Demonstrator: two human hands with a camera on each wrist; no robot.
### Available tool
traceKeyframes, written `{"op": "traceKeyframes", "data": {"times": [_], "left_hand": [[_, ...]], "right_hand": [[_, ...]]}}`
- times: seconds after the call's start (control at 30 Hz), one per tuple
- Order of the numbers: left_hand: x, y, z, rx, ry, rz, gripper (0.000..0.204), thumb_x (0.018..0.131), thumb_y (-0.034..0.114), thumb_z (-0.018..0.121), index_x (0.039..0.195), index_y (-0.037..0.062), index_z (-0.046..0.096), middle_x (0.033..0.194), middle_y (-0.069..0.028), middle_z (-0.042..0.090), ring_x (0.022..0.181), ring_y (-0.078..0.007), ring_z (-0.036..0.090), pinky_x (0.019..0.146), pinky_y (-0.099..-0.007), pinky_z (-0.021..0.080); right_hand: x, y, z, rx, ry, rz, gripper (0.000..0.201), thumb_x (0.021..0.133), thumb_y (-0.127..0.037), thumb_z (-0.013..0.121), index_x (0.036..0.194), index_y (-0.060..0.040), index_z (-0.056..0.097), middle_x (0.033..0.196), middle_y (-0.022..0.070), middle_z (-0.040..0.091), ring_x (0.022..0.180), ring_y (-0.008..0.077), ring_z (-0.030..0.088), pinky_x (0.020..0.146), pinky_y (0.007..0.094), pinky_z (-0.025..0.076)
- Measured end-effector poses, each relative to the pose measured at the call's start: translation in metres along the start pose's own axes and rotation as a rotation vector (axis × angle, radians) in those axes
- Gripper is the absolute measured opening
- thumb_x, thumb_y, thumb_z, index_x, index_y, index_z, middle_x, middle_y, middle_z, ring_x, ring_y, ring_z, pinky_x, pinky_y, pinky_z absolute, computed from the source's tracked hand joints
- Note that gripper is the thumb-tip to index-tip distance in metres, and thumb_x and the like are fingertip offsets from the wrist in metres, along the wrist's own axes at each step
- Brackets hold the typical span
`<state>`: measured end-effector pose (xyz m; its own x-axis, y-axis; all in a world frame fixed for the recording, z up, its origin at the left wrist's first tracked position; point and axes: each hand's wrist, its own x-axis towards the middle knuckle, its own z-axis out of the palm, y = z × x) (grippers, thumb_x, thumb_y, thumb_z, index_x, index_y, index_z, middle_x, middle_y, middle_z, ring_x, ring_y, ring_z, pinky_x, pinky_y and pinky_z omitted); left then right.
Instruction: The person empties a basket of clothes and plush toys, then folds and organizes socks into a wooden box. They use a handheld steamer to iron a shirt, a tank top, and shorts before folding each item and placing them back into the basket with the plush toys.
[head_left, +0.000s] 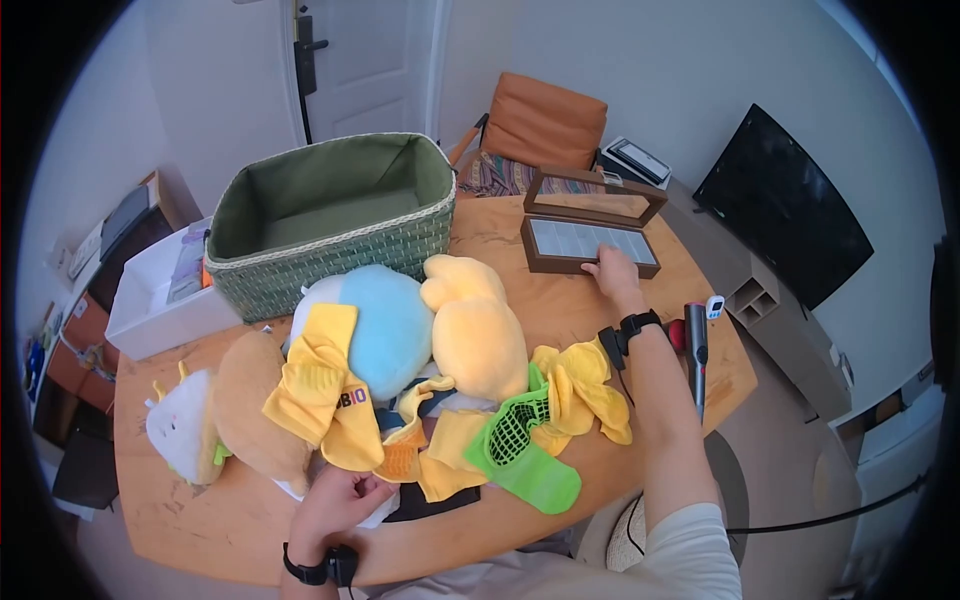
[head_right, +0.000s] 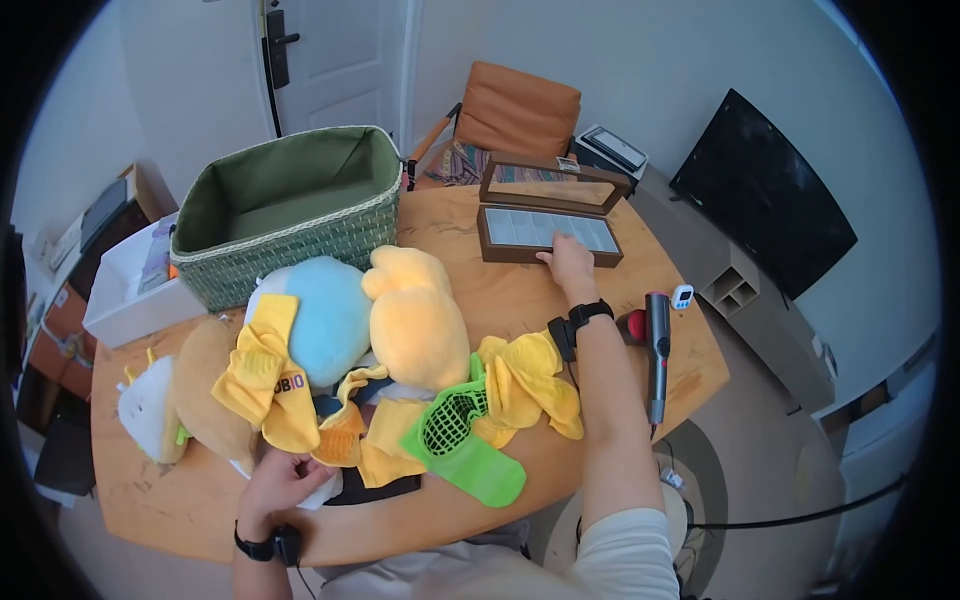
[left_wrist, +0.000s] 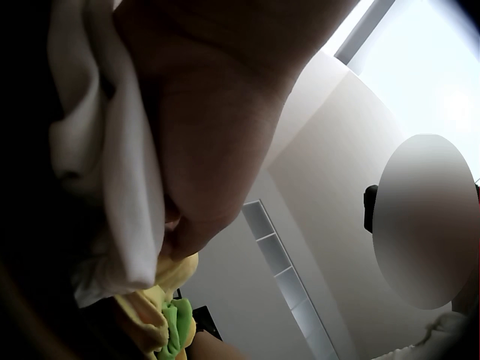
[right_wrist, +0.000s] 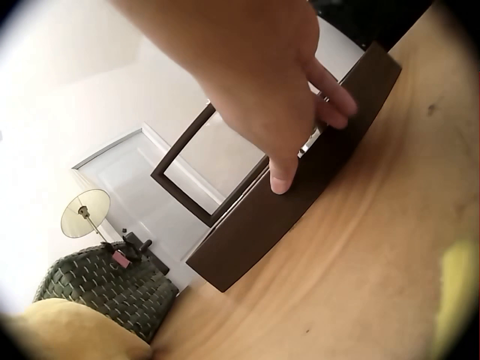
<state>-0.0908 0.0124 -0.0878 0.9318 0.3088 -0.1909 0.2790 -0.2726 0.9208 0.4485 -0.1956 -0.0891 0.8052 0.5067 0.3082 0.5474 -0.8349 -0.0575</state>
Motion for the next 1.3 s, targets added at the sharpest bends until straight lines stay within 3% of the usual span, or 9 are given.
{"op": "traceKeyframes", "data": {"times": [0.2, 0.43, 0.5, 0.7, 0.77, 0.83, 0.97, 1.17, 1.3], "left_hand": [[0.0, -0.002, -0.001, 0.067, -0.011, -0.011, 0.025, 0.093, 0.019, 0.074, 0.078, 0.0034, 0.061, 0.058, 0.003, 0.049, 0.053, -0.0073, 0.044, 0.05, -0.0276, 0.037], [0.002, -0.006, 0.001, 0.043, 0.029, 0.059, 0.028, 0.093, 0.022, 0.074, 0.077, 0.0034, 0.059, 0.058, 0.0004, 0.05, 0.051, -0.0099, 0.045, 0.05, -0.0299, 0.037], [0.003, -0.006, 0.002, 0.013, 0.009, 0.092, 0.03, 0.093, 0.023, 0.073, 0.076, 0.0029, 0.058, 0.058, -0.0003, 0.051, 0.052, -0.0107, 0.046, 0.05, -0.0299, 0.038], [0.003, -0.005, -0.005, 0.153, 0.022, 0.162, 0.034, 0.09, 0.028, 0.074, 0.073, 0.004, 0.057, 0.059, -0.0045, 0.054, 0.053, -0.0216, 0.052, 0.053, -0.0367, 0.042], [0.002, -0.001, -0.005, 0.142, 0.002, 0.157, 0.035, 0.092, 0.028, 0.072, 0.072, 0.0043, 0.056, 0.058, -0.005, 0.053, 0.053, -0.0224, 0.053, 0.053, -0.037, 0.042], [0.005, -0.003, -0.004, 0.171, 0.011, 0.17, 0.036, 0.092, 0.029, 0.072, 0.071, 0.0045, 0.056, 0.058, -0.0053, 0.053, 0.053, -0.0229, 0.052, 0.053, -0.037, 0.042], [0.005, -0.006, -0.001, 0.181, -0.006, 0.217, 0.038, 0.094, 0.033, 0.069, 0.071, 0.0055, 0.056, 0.06, -0.0062, 0.054, 0.055, -0.0244, 0.054, 0.055, -0.0387, 0.044], [-0.029, 0.023, -0.01, 0.395, -0.09, 0.268, 0.023, 0.096, 0.031, 0.066, 0.092, 0.0089, 0.064, 0.076, -0.0044, 0.064, 0.072, -0.0232, 0.064, 0.065, -0.0364, 0.049], [-0.052, 0.028, -0.021, 0.326, -0.195, 0.122, 0.022, 0.096, 0.03, 0.065, 0.095, 0.0086, 0.064, 0.08, -0.0059, 0.063, 0.076, -0.0234, 0.064, 0.067, -0.0356, 0.05]], "right_hand": [[0.002, -0.011, 0.0, -0.038, -0.034, 0.12, 0.038, 0.091, -0.034, 0.073, 0.112, -0.0046, 0.061, 0.114, 0.0177, 0.067, 0.108, 0.0374, 0.064, 0.09, 0.0468, 0.053], [-0.012, -0.052, -0.047, 0.319, -0.137, -0.032, 0.035, 0.09, -0.025, 0.073, 0.114, -0.003, 0.06, 0.115, 0.0195, 0.064, 0.109, 0.0358, 0.063, 0.09, 0.0462, 0.051], [-0.041, -0.07, -0.067, 0.449, 0.09, -0.273, 0.031, 0.089, -0.019, 0.073, 0.111, -0.0021, 0.06, 0.115, 0.0199, 0.063, 0.106, 0.0359, 0.062, 0.089, 0.0441, 0.05], [-0.198, -0.14, -0.157, 0.586, 0.114, -0.511, 0.034, 0.078, -0.004, 0.074, 0.109, -0.0034, 0.061, 0.124, 0.0187, 0.061, 0.126, 0.0425, 0.056, 0.109, 0.05, 0.041], [-0.233, -0.123, -0.147, 0.678, 0.124, -0.65, 0.026, 0.077, -0.004, 0.074, 0.101, -0.0026, 0.064, 0.114, 0.0168, 0.066, 0.113, 0.0404, 0.062, 0.1, 0.0501, 0.046], [-0.264, -0.104, -0.138, 0.69, 0.082, -0.646, 0.018, 0.077, -0.003, 0.073, 0.093, -0.0024, 0.065, 0.091, 0.0127, 0.069, 0.088, 0.0358, 0.065, 0.085, 0.0465, 0.05], [-0.313, -0.094, -0.08, 0.712, 0.322, -0.153, 0.01, 0.086, -0.001, 0.068, 0.092, -0.0009, 0.061, 0.063, 0.0061, 0.053, 0.058, 0.0199, 0.052, 0.057, 0.0317, 0.041], [-0.324, -0.059, -0.065, 0.766, 0.054, -0.016, 0.005, 0.096, -0.003, 0.059, 0.096, -0.001, 0.055, 0.065, -0.0016, 0.038, 0.056, 0.0075, 0.035, 0.051, 0.0272, 0.027], [-0.33, -0.045, -0.027, 0.806, 0.027, 0.029, 0.005, 0.098, -0.005, 0.057, 0.096, -0.0013, 0.054, 0.065, -0.0013, 0.038, 0.058, 0.0082, 0.037, 0.053, 0.0274, 0.028]]}}
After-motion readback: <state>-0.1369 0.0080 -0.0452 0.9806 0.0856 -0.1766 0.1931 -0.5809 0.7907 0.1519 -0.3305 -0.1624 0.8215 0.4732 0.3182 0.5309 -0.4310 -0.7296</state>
